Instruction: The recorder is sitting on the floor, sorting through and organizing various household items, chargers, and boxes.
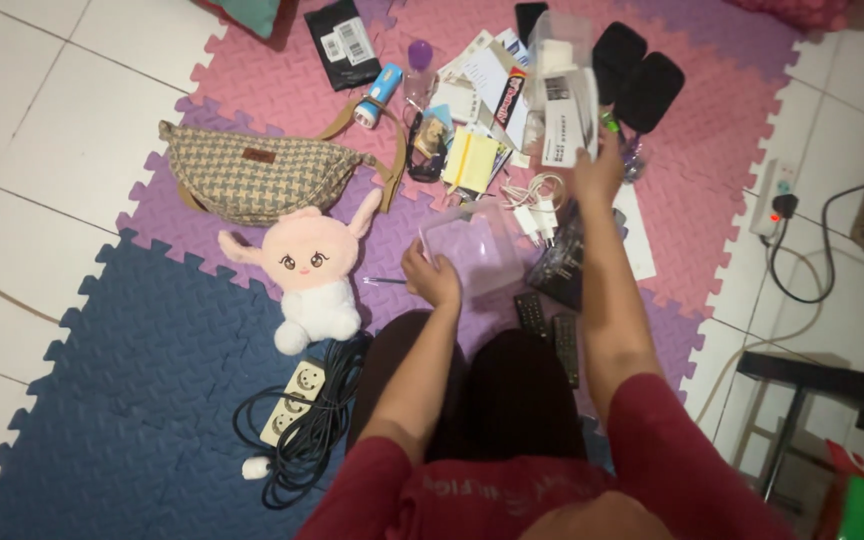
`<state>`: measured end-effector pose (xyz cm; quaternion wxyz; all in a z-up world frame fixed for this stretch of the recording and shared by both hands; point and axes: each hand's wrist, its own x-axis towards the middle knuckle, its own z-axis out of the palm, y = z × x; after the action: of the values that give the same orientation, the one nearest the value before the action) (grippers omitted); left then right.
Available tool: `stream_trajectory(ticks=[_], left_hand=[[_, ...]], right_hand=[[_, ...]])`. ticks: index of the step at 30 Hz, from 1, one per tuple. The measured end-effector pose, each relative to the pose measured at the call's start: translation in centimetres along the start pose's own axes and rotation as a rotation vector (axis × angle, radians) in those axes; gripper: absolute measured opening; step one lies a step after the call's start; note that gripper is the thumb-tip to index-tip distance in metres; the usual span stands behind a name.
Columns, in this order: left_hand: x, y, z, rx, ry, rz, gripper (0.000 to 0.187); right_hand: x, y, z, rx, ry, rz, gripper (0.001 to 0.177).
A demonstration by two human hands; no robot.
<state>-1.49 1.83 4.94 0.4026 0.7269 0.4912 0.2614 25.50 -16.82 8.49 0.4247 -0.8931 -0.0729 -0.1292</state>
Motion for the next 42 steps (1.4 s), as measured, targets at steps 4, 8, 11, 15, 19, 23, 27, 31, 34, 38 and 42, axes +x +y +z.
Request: stream_trajectory(ticks=[4,8,11,15,19,23,27,31,34,38,42], left_hand=[[-0.2,-0.6,0.4,-0.165,0.022,0.212,0.052],[-1.2,-1.1,2.1,-0.667,-0.402,0.065,0.054],[-2.4,2.6,-0.3,-0.853,-0.732,-0.178,0.059],[-4.1,5.4,-2.9,-0.954,-0.885,-0.273,0.055],[-5.6,3.2,-2.3,-0.746,-0.817,-0.048,0.046],[-5.4,2.4,-3.4,-0.529,-0.728,0.060,0.039],[-2.9,0.6,-4.5,-0.562,-0.625,-0.050,0.036],[0.6,-3.4,-4.1,-0.738,-0.530,-0.055,0.036],[2.8,-4.1,-5.4,-0.830,-0.462,-0.123,0.036],[7.4,-6.9,-4.1,-0.664,-0.226,0.106,0.037],[11.8,-8.2,-3.5,-0.416,-0.144,0.054,0.038]], right_hand=[[-4.2,-1.8,-4.9,0.358,0.018,0.082,0.046],[-10.3,-3.2,-7.8,0.825,-0.239,0.476,0.040],[-15.4,-2.8,-7.8,1.032,-0.394,0.616,0.040],[-20.8,-6.1,-8.6,1.050,-0.463,0.662,0.048],[-23.6,-2.0,-6.6,1.117,-0.446,0.743,0.054],[-24.9,3.8,-5.5,1.306,-0.398,0.739,0.048],[-24.1,6.7,-7.0,1.276,-0.314,0.725,0.050],[-23.6,5.9,-8.7,1.286,-0.310,0.744,0.051],[-22.9,3.7,-8.6,1.361,-0.325,0.697,0.055],[-20.7,0.2,-5.2,1.388,-0.421,0.647,0.062],[-18.2,-3.7,-0.6,1.244,-0.484,0.552,0.065]])
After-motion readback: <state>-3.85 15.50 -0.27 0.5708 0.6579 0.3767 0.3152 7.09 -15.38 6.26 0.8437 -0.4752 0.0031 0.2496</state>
